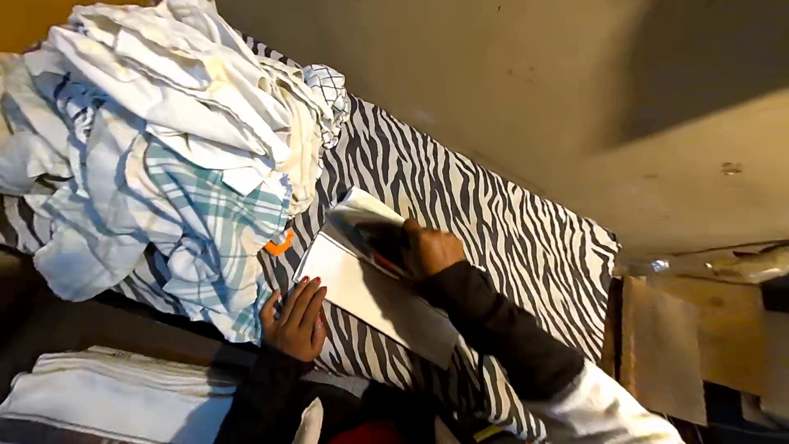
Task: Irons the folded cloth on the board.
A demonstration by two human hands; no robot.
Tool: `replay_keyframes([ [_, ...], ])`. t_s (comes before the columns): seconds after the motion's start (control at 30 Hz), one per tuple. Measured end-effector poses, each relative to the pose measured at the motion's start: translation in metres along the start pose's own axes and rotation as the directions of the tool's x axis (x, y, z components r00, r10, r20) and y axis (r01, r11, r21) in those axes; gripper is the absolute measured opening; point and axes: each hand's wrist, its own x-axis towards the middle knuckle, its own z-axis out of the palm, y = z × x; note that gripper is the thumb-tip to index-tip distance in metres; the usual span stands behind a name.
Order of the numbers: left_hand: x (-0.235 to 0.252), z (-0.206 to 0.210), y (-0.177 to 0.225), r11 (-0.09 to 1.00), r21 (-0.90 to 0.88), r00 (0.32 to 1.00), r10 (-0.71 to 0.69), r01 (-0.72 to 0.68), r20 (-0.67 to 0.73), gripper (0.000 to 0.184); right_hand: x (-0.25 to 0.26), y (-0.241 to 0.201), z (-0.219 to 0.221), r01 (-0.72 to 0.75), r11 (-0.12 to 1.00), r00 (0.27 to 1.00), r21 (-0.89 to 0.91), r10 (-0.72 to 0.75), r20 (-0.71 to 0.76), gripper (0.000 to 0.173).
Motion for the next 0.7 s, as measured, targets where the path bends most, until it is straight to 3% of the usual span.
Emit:
replay_keyframes([
  [0.17,0.000,0.005,0.005,0.998,-0.029,0.995,-0.050,0.048,-0.085,0.046,0.063,0.003,-0.026,-0.023,1.000,1.000,-0.018,0.023,0.004,0.033],
  [0.3,-0.003,0.006,0.002,0.999,-0.027,0.996,-0.036,0.034,-0.080,0.047,0.074,-0.003,-0.034,-0.032,0.999,0.999,-0.022,0.033,0.035,0.032],
  [0.4,-0.003,0.004,0.000,1.000,-0.024,0.997,-0.017,0.016,-0.070,0.047,0.043,0.004,-0.032,-0.049,0.999,0.991,0.014,0.047,0.124,0.038],
  [0.47,0.000,0.005,0.000,1.000,-0.024,0.996,-0.017,0.015,-0.084,0.046,-0.005,0.023,-0.021,-0.067,0.998,0.976,-0.002,0.066,0.209,0.040],
  [0.5,-0.001,0.005,0.001,0.999,-0.027,0.996,-0.021,0.019,-0.086,0.046,-0.037,0.038,-0.009,-0.062,0.998,0.978,-0.014,0.064,0.200,0.039],
  [0.6,-0.002,0.003,0.002,0.999,-0.031,0.997,-0.035,0.033,-0.074,0.046,-0.098,0.099,0.035,-0.078,0.997,0.991,-0.012,0.076,-0.105,0.030],
  [0.67,-0.003,0.000,0.003,0.999,-0.031,0.997,-0.037,0.035,-0.063,0.046,-0.095,0.121,0.025,-0.277,0.960,0.960,0.027,0.278,-0.022,0.035],
  [0.7,-0.003,-0.001,0.002,0.999,-0.028,0.998,-0.031,0.030,-0.054,0.046,-0.089,0.127,0.020,-0.312,0.950,0.950,0.031,0.312,0.007,0.036],
])
